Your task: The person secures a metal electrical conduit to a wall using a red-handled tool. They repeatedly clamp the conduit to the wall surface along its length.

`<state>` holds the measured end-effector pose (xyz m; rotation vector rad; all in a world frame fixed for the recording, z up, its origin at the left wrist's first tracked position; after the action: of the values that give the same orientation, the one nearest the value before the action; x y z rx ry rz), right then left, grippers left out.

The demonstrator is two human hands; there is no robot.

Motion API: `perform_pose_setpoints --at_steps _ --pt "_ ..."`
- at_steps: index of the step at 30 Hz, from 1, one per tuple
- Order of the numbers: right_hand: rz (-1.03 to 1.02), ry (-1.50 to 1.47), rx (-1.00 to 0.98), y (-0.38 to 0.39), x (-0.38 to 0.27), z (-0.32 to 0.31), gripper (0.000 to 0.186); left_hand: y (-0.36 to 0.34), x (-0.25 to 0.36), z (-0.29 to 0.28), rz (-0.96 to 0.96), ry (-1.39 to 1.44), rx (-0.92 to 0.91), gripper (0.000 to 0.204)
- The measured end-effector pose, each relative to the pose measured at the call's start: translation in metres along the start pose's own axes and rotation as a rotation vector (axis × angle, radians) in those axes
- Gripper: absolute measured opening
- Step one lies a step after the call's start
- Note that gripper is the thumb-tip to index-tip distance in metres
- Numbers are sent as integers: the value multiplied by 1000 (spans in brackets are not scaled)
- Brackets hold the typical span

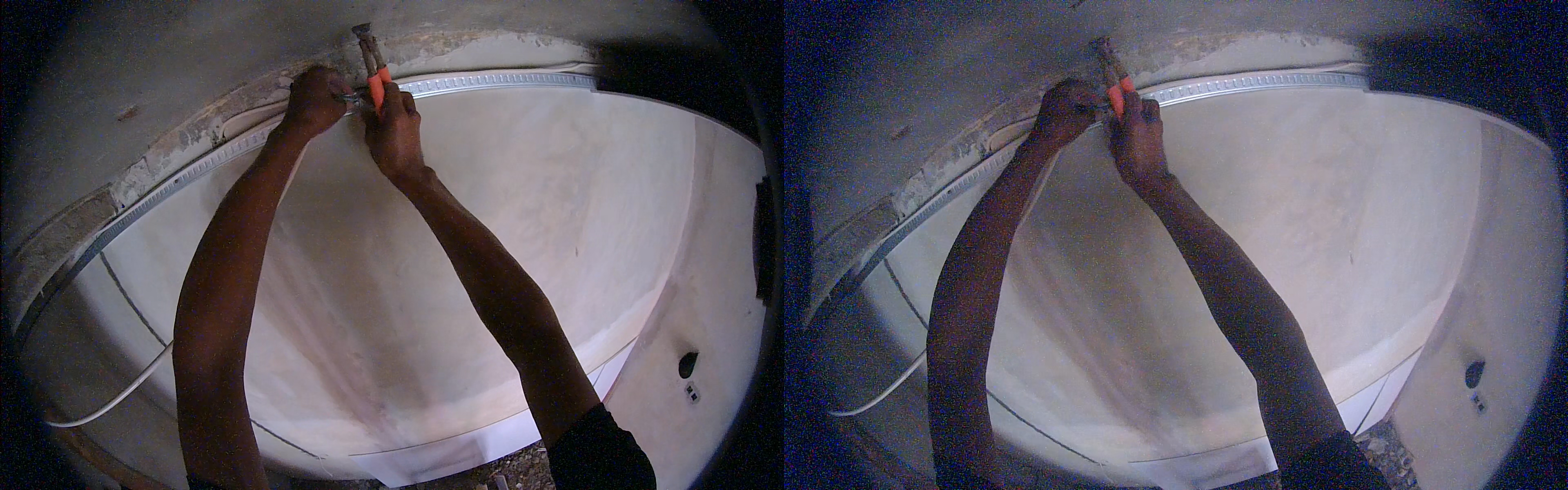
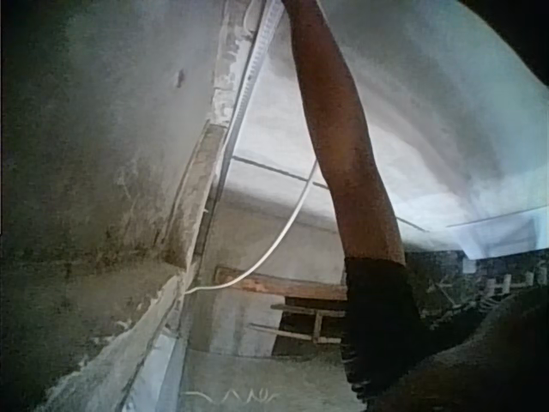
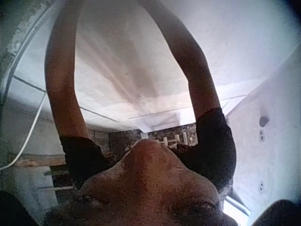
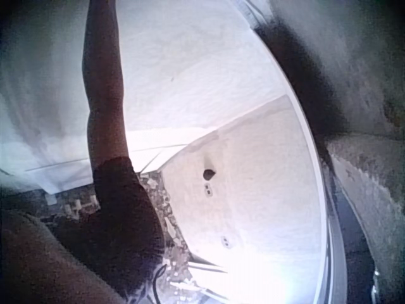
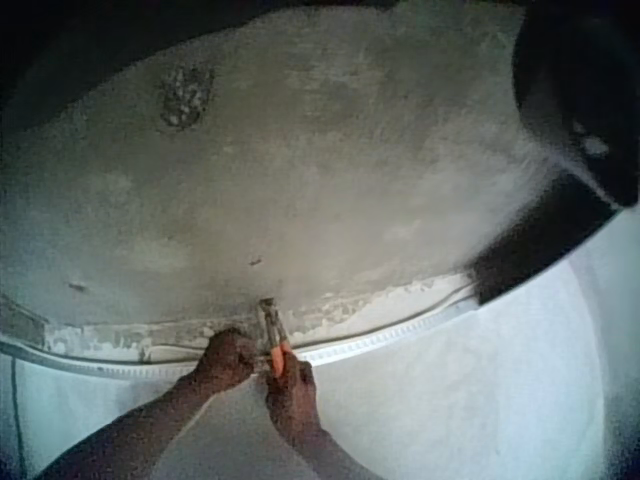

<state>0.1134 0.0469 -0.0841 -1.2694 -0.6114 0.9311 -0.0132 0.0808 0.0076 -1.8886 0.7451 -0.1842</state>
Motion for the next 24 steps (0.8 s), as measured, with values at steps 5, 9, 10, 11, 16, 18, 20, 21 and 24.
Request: perform_pose_setpoints --at_steps 5,9,10,11,16,18,20,21,24 --pt "-46 -22 -119 0 7 3 51 -2 1 -3 69 94 -57 15" --pt "-96 28 -135 1 4 4 51 1 4 -2 147 39 -100 13" --pt "-89 31 -129 1 3 3 51 3 4 -3 149 74 -101 13" --pt "-82 34 -122 2 2 1 52 4 5 -4 151 109 -102 12" --pt "-45 62 -51 -1 4 1 42 3 9 -5 147 237 -25 13" --pt "-97 59 -34 -1 3 3 42 3 5 -4 187 301 159 14" --pt "-87 73 -21 1 5 2 42 -1 4 3 245 277 -61 16" --pt "-83 78 -15 2 4 1 42 -1 5 5 272 262 -170 17" --pt "-91 63 -5 0 1 -1 40 -6 5 7 254 162 -288 20"
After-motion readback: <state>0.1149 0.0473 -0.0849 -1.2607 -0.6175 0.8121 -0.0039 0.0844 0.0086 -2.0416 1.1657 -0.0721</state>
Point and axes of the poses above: each hand's wrist, its own y-axis away from the middle knuckle, its own z-axis out of the palm, x = y × z, the point moved 6 cm from there along -y, towards the middle knuckle, and after that the axes turned 2 degrees about -y, right-handed, at the moved point
